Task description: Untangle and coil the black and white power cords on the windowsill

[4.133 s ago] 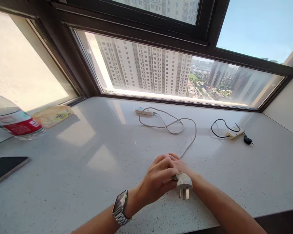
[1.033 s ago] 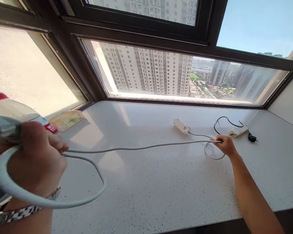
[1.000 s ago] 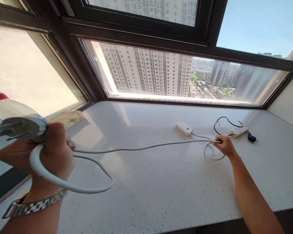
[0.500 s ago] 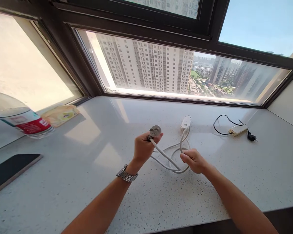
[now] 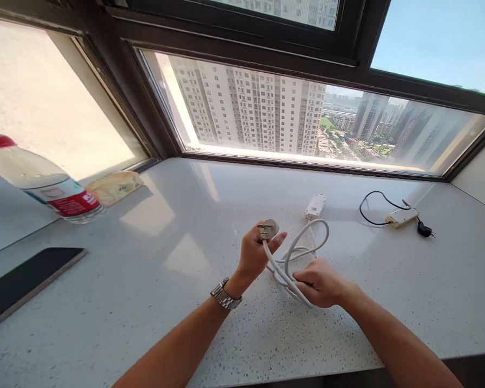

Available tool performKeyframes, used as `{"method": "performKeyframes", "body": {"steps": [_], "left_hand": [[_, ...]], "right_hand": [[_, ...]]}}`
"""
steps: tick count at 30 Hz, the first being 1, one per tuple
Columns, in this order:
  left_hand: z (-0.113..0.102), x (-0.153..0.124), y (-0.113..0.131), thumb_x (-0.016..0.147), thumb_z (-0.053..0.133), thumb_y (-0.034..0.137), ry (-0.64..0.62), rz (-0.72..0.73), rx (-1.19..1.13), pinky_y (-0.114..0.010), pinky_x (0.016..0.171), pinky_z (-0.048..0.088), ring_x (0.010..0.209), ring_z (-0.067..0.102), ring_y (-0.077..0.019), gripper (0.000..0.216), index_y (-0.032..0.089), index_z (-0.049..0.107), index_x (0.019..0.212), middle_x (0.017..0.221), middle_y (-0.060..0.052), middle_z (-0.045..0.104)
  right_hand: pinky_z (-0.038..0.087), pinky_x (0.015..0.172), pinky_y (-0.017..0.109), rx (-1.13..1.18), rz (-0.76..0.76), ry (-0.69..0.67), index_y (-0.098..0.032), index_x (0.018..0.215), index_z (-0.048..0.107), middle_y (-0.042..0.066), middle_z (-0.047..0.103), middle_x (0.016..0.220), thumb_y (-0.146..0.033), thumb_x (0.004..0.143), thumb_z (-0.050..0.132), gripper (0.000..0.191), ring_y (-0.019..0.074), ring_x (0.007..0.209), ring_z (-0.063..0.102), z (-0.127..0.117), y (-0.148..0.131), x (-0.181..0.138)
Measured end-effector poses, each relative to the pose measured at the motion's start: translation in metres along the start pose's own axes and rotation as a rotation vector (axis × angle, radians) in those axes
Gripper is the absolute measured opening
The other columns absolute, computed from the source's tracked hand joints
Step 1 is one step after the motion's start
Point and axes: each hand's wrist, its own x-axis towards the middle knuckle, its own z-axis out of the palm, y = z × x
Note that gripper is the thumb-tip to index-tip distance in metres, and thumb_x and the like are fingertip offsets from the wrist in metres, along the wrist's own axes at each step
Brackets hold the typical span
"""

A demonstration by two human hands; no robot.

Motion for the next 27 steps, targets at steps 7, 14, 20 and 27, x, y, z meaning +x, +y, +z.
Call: {"method": "performKeyframes", "body": {"steps": [7, 14, 20, 27], "left_hand": [[-0.023, 0.025, -0.008, 0.063, 0.076, 0.035, 0.079, -0.361, -0.505, -0.016, 0.033, 0.014, 0.032, 0.015, -0.0016, 0.054, 0.019, 0.026, 0.053, 0.039, 0.012, 0.020], [-0.059, 0.048, -0.014, 0.081, 0.058, 0.036, 0.135, -0.551, -0.758, -0.017, 0.031, 0.013, 0.030, 0.013, -0.0039, 0.038, 0.019, 0.036, 0.056, 0.038, 0.011, 0.016], [-0.068, 0.049, -0.015, 0.083, 0.055, 0.037, 0.012, -0.570, -0.818, -0.017, 0.032, 0.010, 0.032, 0.009, -0.0043, 0.044, 0.018, 0.030, 0.053, 0.041, 0.010, 0.013], [-0.034, 0.032, -0.013, 0.071, 0.070, 0.039, -0.053, -0.584, -0.605, -0.016, 0.031, 0.015, 0.032, 0.015, -0.0026, 0.051, 0.019, 0.027, 0.051, 0.040, 0.011, 0.018]], "right_hand": [[0.024, 0.044, 0.023, 0.200, -0.003, 0.156, -0.021, 0.053, 0.027, -0.003, 0.028, 0.046, -0.062, 0.093, 0.005, 0.061, 0.0083, 0.041, 0.027, -0.004, 0.013, -0.009], [0.016, 0.044, 0.024, 0.175, 0.016, 0.035, -0.020, 0.053, 0.018, -0.005, 0.015, 0.049, -0.061, 0.093, 0.020, 0.058, 0.0075, 0.044, 0.013, -0.008, 0.004, -0.010], [0.011, 0.044, 0.024, 0.161, 0.169, -0.081, -0.018, 0.049, 0.020, -0.006, 0.015, 0.050, -0.055, 0.088, 0.046, 0.059, 0.0056, 0.046, 0.011, -0.018, 0.006, -0.012], [0.012, 0.044, 0.025, 0.086, 0.261, -0.120, -0.017, 0.045, 0.027, -0.006, 0.016, 0.048, -0.052, 0.080, 0.058, 0.058, 0.0064, 0.048, 0.013, -0.015, -0.002, -0.011]]}}
